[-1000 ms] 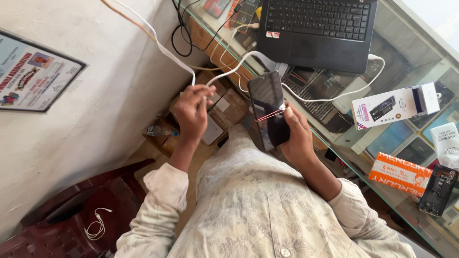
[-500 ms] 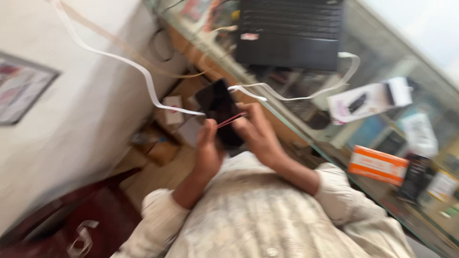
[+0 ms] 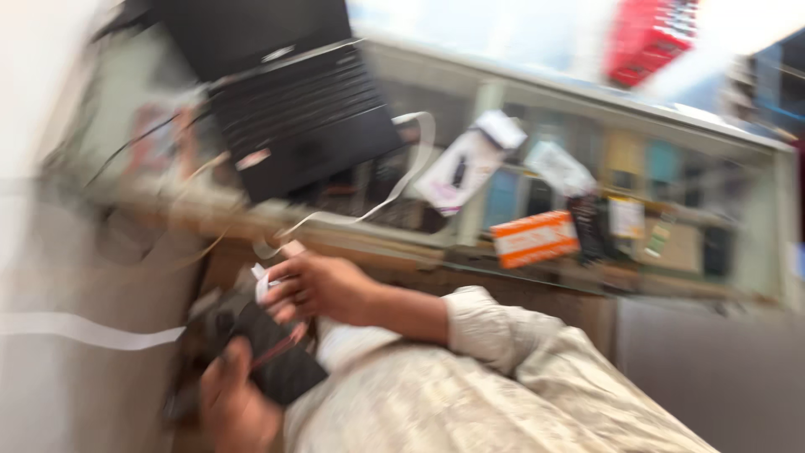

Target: The person cleans a smartphone battery with a cloth, then connects a smartphone to a charging cable and interacts with the screen.

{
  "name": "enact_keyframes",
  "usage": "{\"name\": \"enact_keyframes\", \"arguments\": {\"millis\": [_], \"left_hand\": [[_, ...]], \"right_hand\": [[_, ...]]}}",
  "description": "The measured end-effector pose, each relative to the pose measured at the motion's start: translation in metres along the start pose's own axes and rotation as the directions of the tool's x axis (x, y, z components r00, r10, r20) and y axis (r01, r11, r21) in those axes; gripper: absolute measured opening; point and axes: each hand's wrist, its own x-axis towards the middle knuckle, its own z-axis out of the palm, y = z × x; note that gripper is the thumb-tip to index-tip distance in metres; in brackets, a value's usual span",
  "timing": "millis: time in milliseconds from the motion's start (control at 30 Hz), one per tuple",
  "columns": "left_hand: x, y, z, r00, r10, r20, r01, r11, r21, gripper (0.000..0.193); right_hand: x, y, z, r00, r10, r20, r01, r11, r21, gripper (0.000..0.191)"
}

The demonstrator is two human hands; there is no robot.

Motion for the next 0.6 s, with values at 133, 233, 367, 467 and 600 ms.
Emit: {"name": "enact_keyframes", "arguments": {"millis": [133, 233, 367, 467, 600], "left_hand": [[0.016, -0.002, -0.013, 0.981, -0.194, -0.002, 0.193, 0.977, 0.095, 0.069], [0.025, 0.001, -0.017, 0.958, -0.287, -0.011, 0.285, 0.944, 0.166, 0.071], [0.028, 0.003, -0.011, 0.956, -0.267, -0.126, 0.294, 0.879, 0.374, 0.066], [0.022, -0.002, -0.008, 0.954, -0.229, -0.194, 0.281, 0.909, 0.309, 0.053], [0.018, -0.005, -0.012, 0.920, -0.083, -0.382, 0.218, 0.921, 0.324, 0.031]], "right_hand": [[-0.006, -0.011, -0.006, 0.987, -0.162, -0.001, 0.159, 0.970, 0.185, 0.040], [-0.006, -0.026, -0.002, 0.978, -0.200, -0.055, 0.207, 0.958, 0.197, 0.041], [-0.001, -0.038, 0.005, 0.927, -0.359, -0.110, 0.376, 0.888, 0.267, 0.048], [-0.002, -0.049, 0.005, 0.836, -0.495, 0.238, 0.289, 0.765, 0.575, 0.042], [-0.007, -0.057, 0.018, 0.868, -0.419, -0.267, 0.360, 0.901, -0.243, 0.040]]}}
